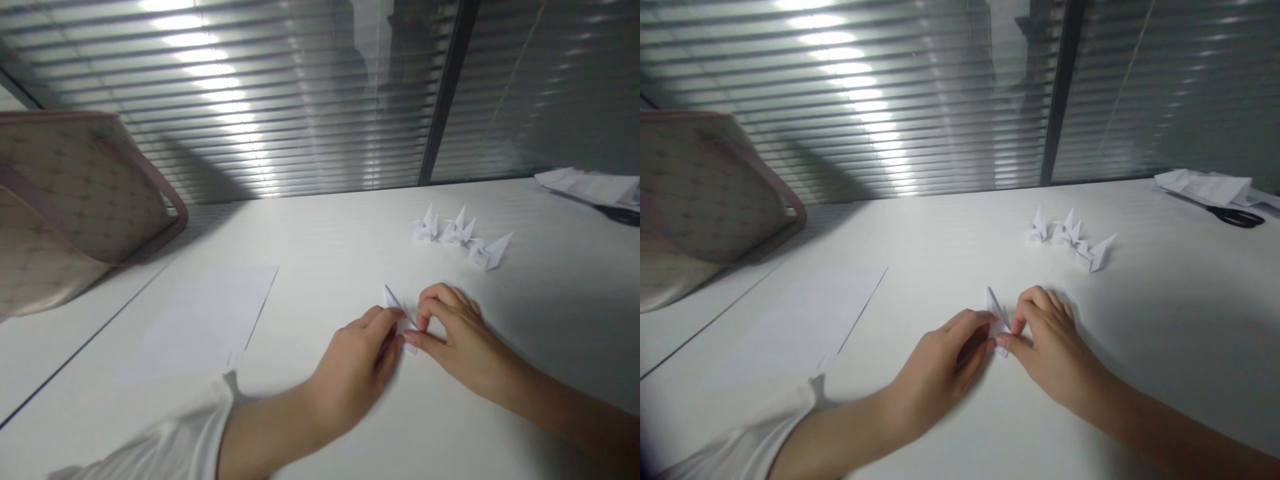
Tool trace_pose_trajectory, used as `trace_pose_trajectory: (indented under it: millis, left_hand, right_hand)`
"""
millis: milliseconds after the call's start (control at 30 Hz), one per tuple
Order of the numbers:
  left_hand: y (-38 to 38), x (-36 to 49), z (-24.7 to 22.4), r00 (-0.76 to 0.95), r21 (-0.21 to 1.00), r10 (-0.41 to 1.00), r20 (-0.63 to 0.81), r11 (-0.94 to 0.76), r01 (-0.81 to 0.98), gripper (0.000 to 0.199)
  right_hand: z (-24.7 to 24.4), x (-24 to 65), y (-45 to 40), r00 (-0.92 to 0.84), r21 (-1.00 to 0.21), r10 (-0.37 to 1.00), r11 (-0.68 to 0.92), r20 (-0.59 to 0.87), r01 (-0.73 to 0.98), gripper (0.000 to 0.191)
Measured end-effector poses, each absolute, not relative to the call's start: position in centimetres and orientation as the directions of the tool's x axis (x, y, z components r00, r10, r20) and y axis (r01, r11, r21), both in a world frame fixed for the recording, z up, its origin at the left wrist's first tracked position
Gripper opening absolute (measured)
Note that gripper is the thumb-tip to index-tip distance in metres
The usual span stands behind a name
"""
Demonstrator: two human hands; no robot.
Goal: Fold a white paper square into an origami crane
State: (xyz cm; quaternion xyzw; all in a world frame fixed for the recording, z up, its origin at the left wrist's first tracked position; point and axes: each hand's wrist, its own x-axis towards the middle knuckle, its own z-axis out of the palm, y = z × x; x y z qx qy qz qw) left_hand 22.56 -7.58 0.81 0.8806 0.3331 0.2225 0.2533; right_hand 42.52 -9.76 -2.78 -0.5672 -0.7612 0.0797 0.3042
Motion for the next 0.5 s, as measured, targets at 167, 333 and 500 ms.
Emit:
trace_pose_trajectory:
  millis: [167,333,500]
  left_hand:
    - [-8.1,22.3,0.6,0.727,0.307,0.529,0.437,-0.848,0.432,0.019]
    - [-9.1,21.9,0.9,0.829,0.104,0.457,0.323,-0.888,0.449,0.019]
    - [-9.2,21.4,1.2,0.839,0.145,0.494,0.226,-0.869,0.473,0.033]
  right_hand:
    - [-2.7,42.3,-9.8,-0.121,-0.446,0.921,0.291,0.371,0.846,0.022]
    - [-2.8,42.1,-9.8,-0.081,-0.429,0.924,0.25,0.375,0.868,0.025]
    - [-2.8,42.1,-9.8,-0.083,-0.43,0.927,0.248,0.366,0.868,0.021]
